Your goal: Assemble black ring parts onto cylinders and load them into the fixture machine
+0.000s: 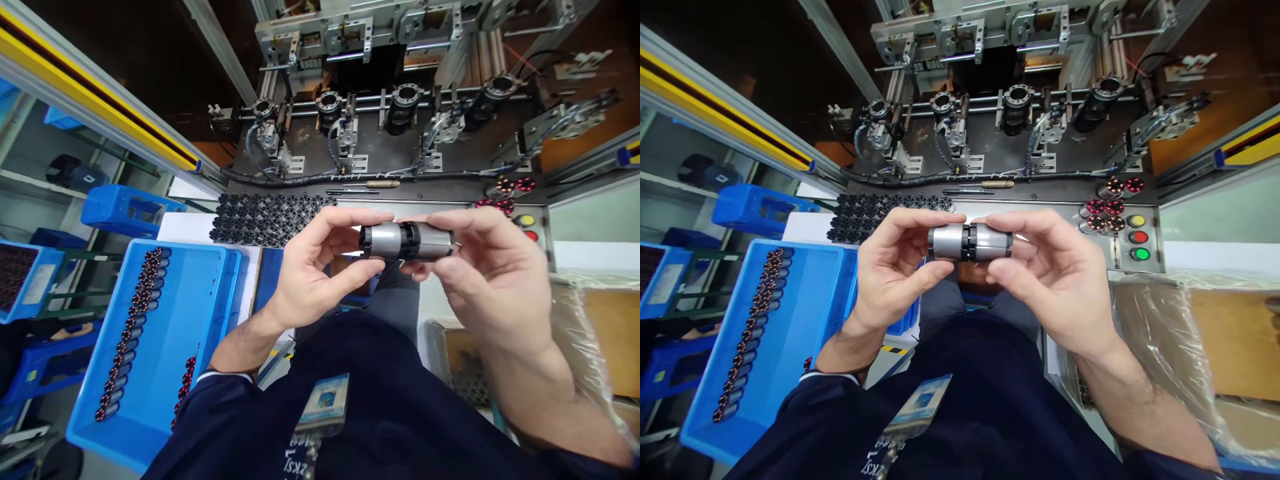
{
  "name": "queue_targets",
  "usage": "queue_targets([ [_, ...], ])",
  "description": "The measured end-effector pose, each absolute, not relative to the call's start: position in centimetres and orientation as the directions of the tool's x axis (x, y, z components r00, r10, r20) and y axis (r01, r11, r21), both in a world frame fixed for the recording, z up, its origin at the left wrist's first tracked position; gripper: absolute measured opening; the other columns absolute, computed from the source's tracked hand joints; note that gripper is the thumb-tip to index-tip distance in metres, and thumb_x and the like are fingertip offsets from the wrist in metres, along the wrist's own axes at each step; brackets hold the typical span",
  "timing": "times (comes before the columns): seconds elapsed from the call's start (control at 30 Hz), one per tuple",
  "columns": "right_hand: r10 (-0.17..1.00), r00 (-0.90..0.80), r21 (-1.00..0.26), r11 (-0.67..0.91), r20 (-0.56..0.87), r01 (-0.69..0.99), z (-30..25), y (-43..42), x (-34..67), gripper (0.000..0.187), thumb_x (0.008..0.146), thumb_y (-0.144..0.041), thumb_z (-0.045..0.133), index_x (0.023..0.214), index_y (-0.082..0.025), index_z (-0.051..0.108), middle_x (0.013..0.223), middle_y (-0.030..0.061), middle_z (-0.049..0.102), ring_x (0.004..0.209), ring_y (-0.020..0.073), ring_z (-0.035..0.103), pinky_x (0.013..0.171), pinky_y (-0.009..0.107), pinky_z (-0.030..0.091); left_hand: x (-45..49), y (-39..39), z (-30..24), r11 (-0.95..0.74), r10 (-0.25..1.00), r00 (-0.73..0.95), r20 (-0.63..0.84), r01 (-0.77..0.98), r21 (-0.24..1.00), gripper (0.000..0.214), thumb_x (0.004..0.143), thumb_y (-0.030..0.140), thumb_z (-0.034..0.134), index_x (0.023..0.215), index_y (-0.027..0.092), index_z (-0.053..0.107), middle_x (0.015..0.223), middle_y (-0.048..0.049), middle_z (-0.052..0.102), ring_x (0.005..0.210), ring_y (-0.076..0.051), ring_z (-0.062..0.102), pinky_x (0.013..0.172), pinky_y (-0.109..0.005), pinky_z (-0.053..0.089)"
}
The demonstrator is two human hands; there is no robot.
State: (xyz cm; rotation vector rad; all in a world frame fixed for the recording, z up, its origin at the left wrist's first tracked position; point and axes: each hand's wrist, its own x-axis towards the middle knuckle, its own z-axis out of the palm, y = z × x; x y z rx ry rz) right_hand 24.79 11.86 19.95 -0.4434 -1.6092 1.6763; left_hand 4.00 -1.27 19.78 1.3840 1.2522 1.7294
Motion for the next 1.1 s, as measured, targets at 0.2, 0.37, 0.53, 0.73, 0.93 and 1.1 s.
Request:
queue_targets([
  [0.2, 0.63, -0.598, -0.842, 0.516, 0.496, -0.155, 22.9, 24.3, 24.9, 0.051, 0.097, -0.025, 0.103, 0.147, -0.03, 0.09, 0.143, 0.0009, 0.093, 0.139, 0.0206, 0.088, 0.106, 0.026, 0.073, -0.3, 7.1, 24.1, -0.342, 0.873, -0.231, 0.429, 0.338, 0.877, 0.048, 0.098, 0.032, 0.106, 0.14, 0.02, 0.087, 0.144, -0.007, 0.083, 0.13, -0.033, 0.09, 0.118, -0.056, 0.078],
  [0.37, 0.669, -0.608, -0.593, 0.715, 0.428, 0.369, 25.9, 40.7, 23.7, 0.052, 0.092, -0.034, 0.087, 0.137, -0.009, 0.089, 0.133, -0.0024, 0.092, 0.117, 0.0197, 0.088, 0.08, 0.018, 0.053, -6.7, 22.1, 26.3, -0.369, 0.879, 0.157, 0.45, 0.821, 0.435, 0.077, 0.111, 0.043, 0.032, 0.149, -0.005, 0.08, 0.136, -0.0053, 0.079, 0.14, -0.037, 0.082, 0.105, -0.081, 0.049],
  [0.53, 0.714, -0.641, -0.582, 0.658, 0.281, 0.478, 24.2, 49.9, 21.3, 0.045, 0.121, -0.032, 0.069, 0.089, -0.003, 0.082, 0.068, -0.0121, 0.067, 0.048, -0.0071, 0.058, 0.053, -0.001, 0.033, -12.0, 37.7, 20.6, -0.112, 0.965, -0.011, 0.261, 0.886, 0.45, 0.062, 0.085, 0.046, 0.109, 0.114, -0.002, 0.081, 0.106, -0.0003, 0.088, 0.094, -0.011, 0.08, 0.119, -0.069, 0.068],
  [0.73, 0.712, -0.69, -0.581, 0.617, 0.126, 0.53, 20.2, 53.7, 20.3, 0.071, 0.123, -0.043, 0.042, 0.075, 0.0, 0.072, 0.076, -0.0083, 0.077, 0.041, -0.0098, 0.05, 0.055, 0.004, 0.032, -16.5, 44.9, 13.8, -0.082, 0.982, -0.035, 0.184, 0.803, 0.59, 0.073, 0.045, 0.052, 0.129, 0.081, 0.017, 0.076, 0.062, 0.0156, 0.069, 0.06, -0.006, 0.049, 0.117, -0.045, 0.076],
  [0.93, 0.668, -0.744, -0.483, 0.648, -0.012, 0.589, 20.1, 56.0, 19.9, 0.055, 0.126, -0.04, 0.061, 0.096, -0.001, 0.085, 0.069, -0.0115, 0.066, 0.045, -0.007, 0.056, 0.049, -0.002, 0.033, -17.3, 45.4, 14.1, -0.006, 0.996, -0.055, 0.072, 0.751, 0.661, 0.044, 0.087, 0.04, 0.115, 0.091, 0.009, 0.084, 0.063, 0.01, 0.072, 0.075, -0.009, 0.065, 0.144, -0.084, 0.049],
  [1.1, 0.603, -0.794, -0.367, 0.725, -0.07, 0.583, 20.5, 58.1, 19.3, 0.079, 0.13, -0.048, 0.032, 0.101, 0.002, 0.086, 0.085, -0.0072, 0.076, 0.052, -0.0089, 0.057, 0.053, 0.002, 0.032, -15.1, 44.5, 16.1, 0.081, 0.996, -0.087, -0.01, 0.873, 0.48, 0.02, 0.102, 0.023, 0.104, 0.099, 0.013, 0.086, 0.093, 0.0013, 0.083, 0.107, -0.019, 0.085, 0.135, -0.058, 0.063],
])
